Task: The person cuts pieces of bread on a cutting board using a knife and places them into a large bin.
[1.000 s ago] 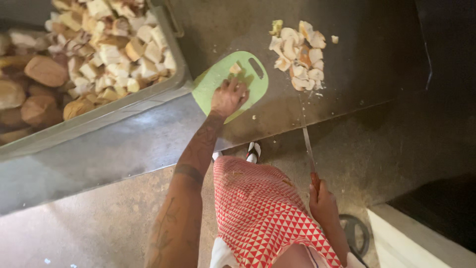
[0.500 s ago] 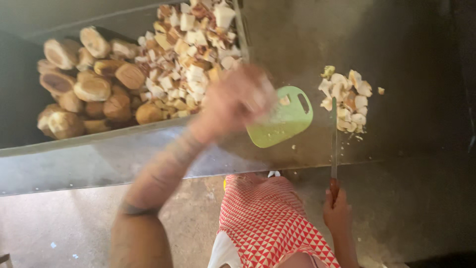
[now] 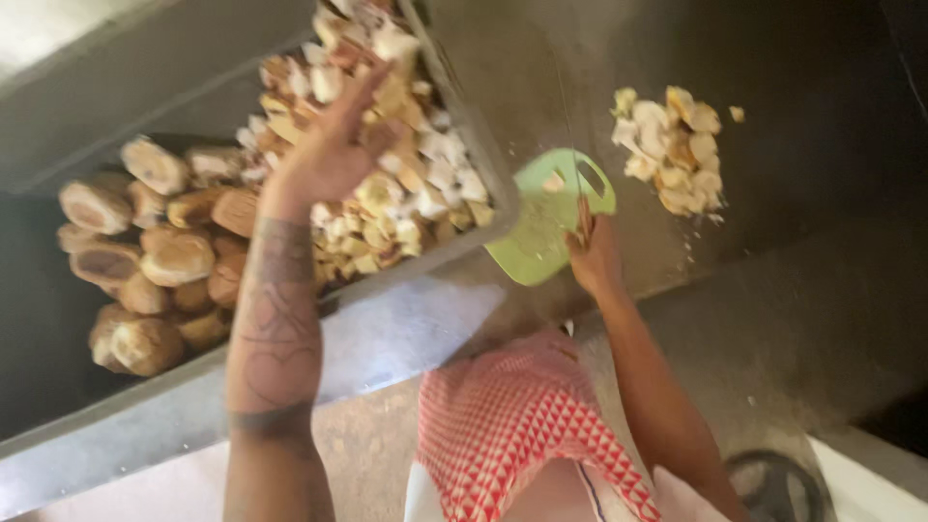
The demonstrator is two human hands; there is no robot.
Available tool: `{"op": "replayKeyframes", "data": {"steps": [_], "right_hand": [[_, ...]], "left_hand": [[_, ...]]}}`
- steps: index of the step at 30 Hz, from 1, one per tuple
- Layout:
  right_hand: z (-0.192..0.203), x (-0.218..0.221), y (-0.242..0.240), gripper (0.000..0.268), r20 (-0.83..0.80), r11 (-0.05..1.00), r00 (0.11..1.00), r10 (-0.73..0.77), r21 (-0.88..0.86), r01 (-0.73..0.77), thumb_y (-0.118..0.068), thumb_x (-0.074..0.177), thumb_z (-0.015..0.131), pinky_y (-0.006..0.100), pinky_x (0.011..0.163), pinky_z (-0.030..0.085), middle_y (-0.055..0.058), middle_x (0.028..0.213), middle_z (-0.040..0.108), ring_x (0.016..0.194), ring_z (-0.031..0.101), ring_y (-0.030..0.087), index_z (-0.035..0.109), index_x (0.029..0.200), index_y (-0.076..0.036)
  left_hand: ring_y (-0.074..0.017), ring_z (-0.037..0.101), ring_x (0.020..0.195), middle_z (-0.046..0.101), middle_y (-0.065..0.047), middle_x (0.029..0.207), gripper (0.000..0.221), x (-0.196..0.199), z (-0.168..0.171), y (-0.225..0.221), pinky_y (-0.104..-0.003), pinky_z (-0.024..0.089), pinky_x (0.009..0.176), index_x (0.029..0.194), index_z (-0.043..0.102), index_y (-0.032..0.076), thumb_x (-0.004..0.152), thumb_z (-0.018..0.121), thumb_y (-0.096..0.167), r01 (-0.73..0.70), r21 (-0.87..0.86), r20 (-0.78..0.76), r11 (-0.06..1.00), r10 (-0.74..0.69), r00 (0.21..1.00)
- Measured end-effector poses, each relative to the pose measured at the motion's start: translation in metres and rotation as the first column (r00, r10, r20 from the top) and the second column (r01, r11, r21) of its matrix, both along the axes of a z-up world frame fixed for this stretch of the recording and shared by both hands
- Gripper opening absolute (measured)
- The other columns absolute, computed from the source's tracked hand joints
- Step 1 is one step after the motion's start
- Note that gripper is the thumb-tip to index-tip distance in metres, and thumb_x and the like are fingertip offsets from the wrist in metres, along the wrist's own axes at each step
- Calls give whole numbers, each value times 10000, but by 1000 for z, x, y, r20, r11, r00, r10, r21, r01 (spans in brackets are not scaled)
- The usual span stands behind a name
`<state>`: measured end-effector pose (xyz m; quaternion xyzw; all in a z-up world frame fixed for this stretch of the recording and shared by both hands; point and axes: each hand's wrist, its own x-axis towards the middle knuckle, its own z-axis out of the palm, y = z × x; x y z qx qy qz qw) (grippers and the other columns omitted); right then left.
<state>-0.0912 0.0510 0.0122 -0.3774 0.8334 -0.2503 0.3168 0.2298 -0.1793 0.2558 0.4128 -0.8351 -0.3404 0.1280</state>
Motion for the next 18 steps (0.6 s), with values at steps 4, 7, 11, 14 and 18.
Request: {"op": "replayKeyframes", "data": {"steps": [4,7,11,14,18], "right_hand": [[-17,10,-72,738,-504,863,853,135,-364,-351,-152,839,770,520,973,455,266,1290,566,1176,532,452,509,1515,-12],[-34,10,-104,705,-515,877,848,126,-342,-338,-130,876,777,485,957,477,244,1267,583,1148,556,406,494,1507,4],[-44,-7,-99,664,-501,893,865,29,-375,-247,-100,925,786,439,934,507,216,1236,607,1110,588,346,474,1497,25],[-32,-22,-93,636,-455,860,886,-89,-484,-162,-78,962,793,404,918,530,194,1213,625,1082,612,301,459,1489,41],[34,-18,-81,603,-273,739,940,-205,-673,-34,-48,1011,802,358,896,559,166,1183,649,1044,644,240,439,1479,63]], "left_hand": [[-373,405,1549,437,-220,1632,604,5,-8,0,-498,344,1276,1596,388,84,1063,594,279,115,-65,-241,991,-128,962],[-390,330,1490,315,-285,1647,598,24,7,19,-510,326,1185,1579,383,78,1061,595,290,127,-125,18,984,-125,992],[-422,429,1435,415,-299,1579,626,99,45,31,-534,375,1156,1585,402,73,1041,622,288,223,-180,-1,958,-227,974],[-339,690,1121,610,-187,1400,633,150,44,10,-497,472,1053,1542,414,172,967,605,355,-7,149,211,989,-24,977],[-449,679,1005,701,-276,1066,582,199,-7,-23,-541,530,859,1417,572,44,893,714,254,-269,-292,183,918,330,926]]}}
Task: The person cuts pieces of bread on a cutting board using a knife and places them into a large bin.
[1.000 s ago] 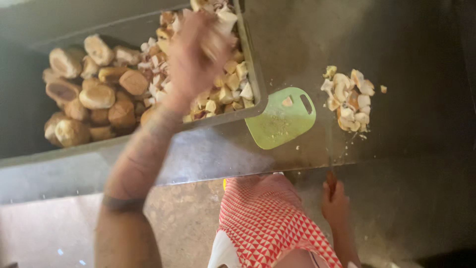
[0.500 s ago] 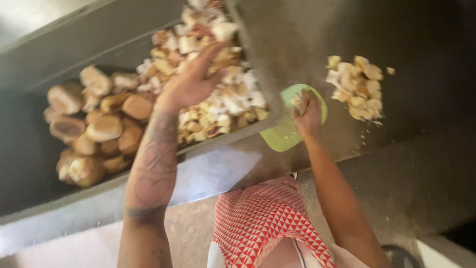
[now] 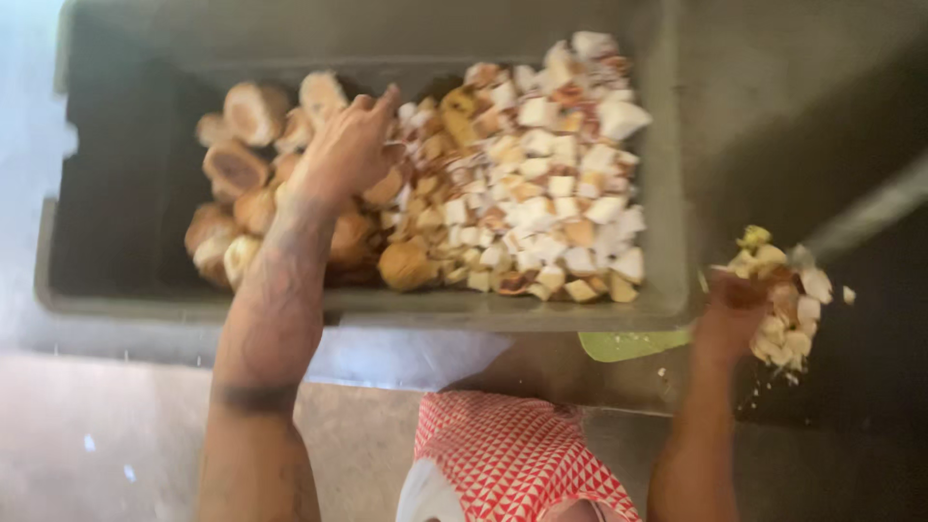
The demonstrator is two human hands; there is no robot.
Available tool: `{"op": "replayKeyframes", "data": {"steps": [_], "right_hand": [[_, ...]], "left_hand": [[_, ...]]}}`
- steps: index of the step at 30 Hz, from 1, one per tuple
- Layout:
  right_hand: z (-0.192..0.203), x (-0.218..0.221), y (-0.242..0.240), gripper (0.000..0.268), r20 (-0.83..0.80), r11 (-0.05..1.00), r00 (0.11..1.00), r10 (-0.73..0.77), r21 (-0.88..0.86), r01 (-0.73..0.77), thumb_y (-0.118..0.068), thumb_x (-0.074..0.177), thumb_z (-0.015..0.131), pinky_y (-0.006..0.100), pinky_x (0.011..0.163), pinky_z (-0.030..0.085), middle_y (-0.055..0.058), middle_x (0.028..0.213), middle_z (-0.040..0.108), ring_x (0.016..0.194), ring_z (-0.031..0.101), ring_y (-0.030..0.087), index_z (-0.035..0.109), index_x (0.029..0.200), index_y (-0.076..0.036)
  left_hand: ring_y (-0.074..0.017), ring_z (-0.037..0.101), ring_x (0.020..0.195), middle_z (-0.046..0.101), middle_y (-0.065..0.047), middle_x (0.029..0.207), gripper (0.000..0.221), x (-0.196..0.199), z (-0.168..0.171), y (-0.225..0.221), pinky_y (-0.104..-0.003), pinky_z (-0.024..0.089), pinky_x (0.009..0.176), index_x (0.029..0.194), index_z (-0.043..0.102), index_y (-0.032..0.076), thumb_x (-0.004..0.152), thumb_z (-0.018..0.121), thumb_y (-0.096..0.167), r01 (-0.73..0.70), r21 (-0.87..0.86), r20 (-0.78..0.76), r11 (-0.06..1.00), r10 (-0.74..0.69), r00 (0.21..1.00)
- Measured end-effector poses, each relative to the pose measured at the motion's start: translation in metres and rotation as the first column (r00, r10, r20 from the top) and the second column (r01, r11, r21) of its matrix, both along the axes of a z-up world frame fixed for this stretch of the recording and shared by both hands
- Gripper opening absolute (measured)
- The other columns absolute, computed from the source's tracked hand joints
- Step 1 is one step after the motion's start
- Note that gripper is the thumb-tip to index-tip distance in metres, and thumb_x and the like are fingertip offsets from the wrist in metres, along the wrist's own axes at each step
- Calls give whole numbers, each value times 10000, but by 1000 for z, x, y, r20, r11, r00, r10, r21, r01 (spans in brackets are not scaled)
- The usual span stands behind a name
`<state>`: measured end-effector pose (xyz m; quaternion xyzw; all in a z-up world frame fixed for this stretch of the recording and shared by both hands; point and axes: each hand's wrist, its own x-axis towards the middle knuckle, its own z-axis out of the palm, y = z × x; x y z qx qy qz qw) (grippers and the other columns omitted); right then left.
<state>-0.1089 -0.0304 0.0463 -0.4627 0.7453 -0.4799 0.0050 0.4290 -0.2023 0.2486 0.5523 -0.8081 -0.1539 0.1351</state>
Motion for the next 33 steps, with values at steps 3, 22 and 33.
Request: {"op": "replayKeyframes", "data": {"steps": [3,22,33], "right_hand": [[93,12,18,234,371,986,921,120,65,-155,-68,1163,698,321,750,611,94,1095,710,859,725,144,570,1321,47],[196,178,-3,311,227,865,858,461,100,-492,-131,1198,499,292,744,624,172,1184,634,955,747,203,473,1460,34],[214,191,-7,360,188,902,909,372,159,-402,-285,1118,546,319,721,600,104,1014,709,891,740,188,566,1333,4]], "left_hand": [[-432,690,967,722,-245,978,395,13,-30,-18,-537,534,852,1187,692,35,907,745,308,-54,-8,155,998,55,986],[-359,563,1257,554,-196,1380,723,-53,-73,15,-492,470,1050,1385,482,57,811,861,279,188,750,166,634,-456,874],[-324,532,1453,490,-151,1549,766,-26,39,10,-452,533,1236,1545,398,83,893,801,84,763,102,-939,639,-190,285]]}}
